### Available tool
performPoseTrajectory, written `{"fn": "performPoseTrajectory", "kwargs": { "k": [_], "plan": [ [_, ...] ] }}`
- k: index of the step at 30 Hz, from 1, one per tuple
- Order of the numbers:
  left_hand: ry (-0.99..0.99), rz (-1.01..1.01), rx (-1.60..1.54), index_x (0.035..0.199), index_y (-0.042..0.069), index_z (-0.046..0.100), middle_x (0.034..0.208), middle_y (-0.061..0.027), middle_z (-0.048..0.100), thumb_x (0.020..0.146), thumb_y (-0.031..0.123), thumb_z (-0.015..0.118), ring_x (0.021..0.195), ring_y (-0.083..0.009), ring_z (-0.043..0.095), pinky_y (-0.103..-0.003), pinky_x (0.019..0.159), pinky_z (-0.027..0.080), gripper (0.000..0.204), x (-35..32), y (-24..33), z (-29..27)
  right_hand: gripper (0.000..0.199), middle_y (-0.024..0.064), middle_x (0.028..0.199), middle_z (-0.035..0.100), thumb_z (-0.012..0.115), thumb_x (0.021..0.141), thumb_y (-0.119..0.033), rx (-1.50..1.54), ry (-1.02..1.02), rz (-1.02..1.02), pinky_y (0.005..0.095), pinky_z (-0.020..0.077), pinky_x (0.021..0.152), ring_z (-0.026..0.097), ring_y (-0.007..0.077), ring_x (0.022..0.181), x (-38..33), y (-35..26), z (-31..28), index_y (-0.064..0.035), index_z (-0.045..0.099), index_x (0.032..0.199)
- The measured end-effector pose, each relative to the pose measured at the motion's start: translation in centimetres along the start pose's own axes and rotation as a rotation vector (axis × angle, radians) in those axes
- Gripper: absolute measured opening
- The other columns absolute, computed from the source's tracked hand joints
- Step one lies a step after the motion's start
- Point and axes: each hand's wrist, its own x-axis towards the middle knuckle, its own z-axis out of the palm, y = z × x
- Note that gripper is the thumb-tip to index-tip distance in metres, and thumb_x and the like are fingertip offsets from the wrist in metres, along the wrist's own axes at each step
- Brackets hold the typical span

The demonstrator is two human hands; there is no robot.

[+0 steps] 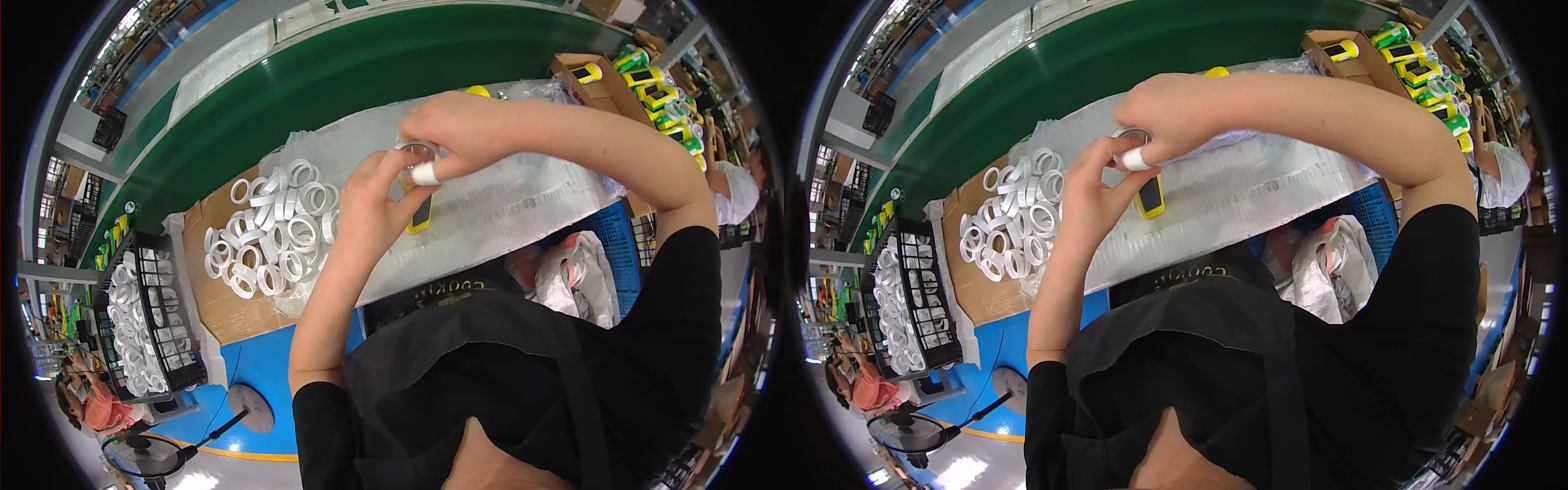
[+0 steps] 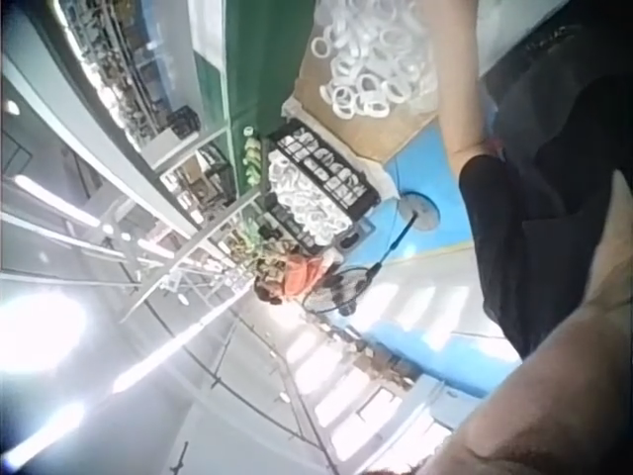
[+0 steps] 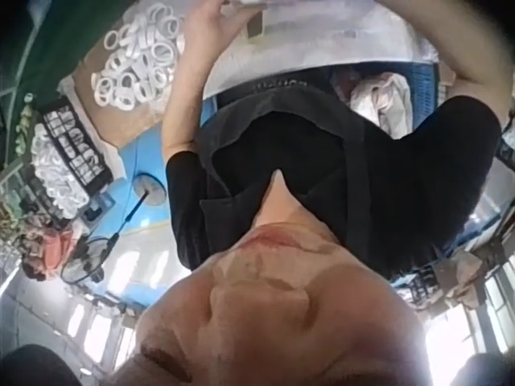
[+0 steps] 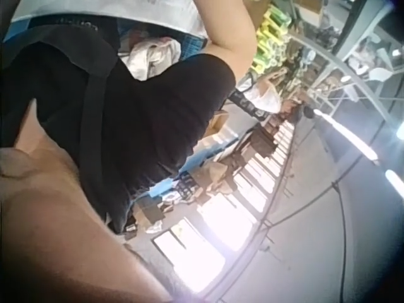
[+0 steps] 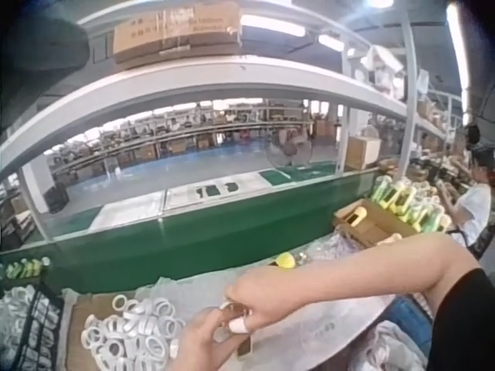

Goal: Assembling plastic flashlights by attaching white rings to the front of the flashlight bodies.

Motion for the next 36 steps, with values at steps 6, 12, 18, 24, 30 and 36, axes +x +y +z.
{"fn": "performPoseTrajectory", "kwargs": {
  "k": [6, 12, 18, 24, 30, 36],
  "plan": [
    [0.011, -0.044, 0.008, 0.097, 0.005, 0.063, 0.096, -0.0082, 0.070, 0.070, 0.008, 0.081, 0.086, -0.0220, 0.066, -0.031, 0.073, 0.050, 0.033, -0.2, -0.2, -0.1, 0.048, 0.0128, 0.070, 0.059, 0.066, 0.079, -0.049, -0.137, 0.150, 0.360, 0.0417, 0.0457, 0.058, 0.061, 0.0326, 0.067, -0.4, -0.5, 0.7, -0.0029, 0.055, 0.078],
    [0.012, -0.015, -0.043, 0.095, 0.009, 0.061, 0.095, -0.0064, 0.069, 0.070, 0.009, 0.080, 0.086, -0.0270, 0.065, -0.037, 0.070, 0.051, 0.032, -0.9, -0.6, 0.1, 0.053, 0.0133, 0.075, 0.060, 0.067, 0.078, -0.054, -0.120, 0.301, 0.208, 0.0403, 0.0468, 0.059, 0.062, 0.0340, 0.070, -0.5, -1.2, 2.1, -0.0020, 0.055, 0.080],
    [0.025, -0.020, -0.056, 0.095, 0.008, 0.060, 0.093, -0.0063, 0.068, 0.069, 0.007, 0.079, 0.086, -0.0267, 0.065, -0.035, 0.070, 0.051, 0.031, -0.5, -0.1, -0.2, 0.046, 0.0130, 0.080, 0.060, 0.072, 0.075, -0.043, -0.029, 0.472, -0.234, 0.0411, 0.0465, 0.061, 0.062, 0.0332, 0.074, -0.6, 1.0, 2.2, -0.0019, 0.055, 0.087],
    [0.009, -0.036, -0.079, 0.097, 0.008, 0.061, 0.096, -0.0067, 0.068, 0.070, 0.006, 0.078, 0.087, -0.0270, 0.065, -0.036, 0.071, 0.050, 0.032, -1.1, -1.2, 0.3, 0.045, 0.0125, 0.079, 0.059, 0.070, 0.079, -0.042, -0.038, 0.313, 0.206, 0.0395, 0.0473, 0.064, 0.062, 0.0325, 0.077, -0.3, -0.9, 3.0, -0.0025, 0.054, 0.094],
    [0.098, 0.025, -0.165, 0.130, 0.013, 0.044, 0.113, -0.0158, 0.063, 0.070, 0.011, 0.082, 0.099, -0.0284, 0.064, -0.037, 0.081, 0.052, 0.071, -1.4, -1.4, 0.7, 0.040, 0.0118, 0.084, 0.060, 0.063, 0.088, -0.040, 0.158, 0.485, 0.003, 0.0358, 0.0475, 0.067, 0.061, 0.0250, 0.077, -1.5, -0.4, 3.6, -0.0031, 0.053, 0.100],
    [-0.641, -0.733, -1.351, 0.143, 0.004, 0.027, 0.098, -0.0164, 0.062, 0.086, 0.027, 0.070, 0.080, -0.0232, 0.065, -0.036, 0.065, 0.054, 0.075, -2.4, 1.6, -0.1, 0.030, 0.0090, 0.096, 0.059, 0.044, 0.099, -0.032, 0.634, 0.702, -0.060, 0.0334, 0.0464, 0.079, 0.058, 0.0197, 0.087, -4.0, 0.6, 6.5, -0.0038, 0.053, 0.105]
  ]
}}
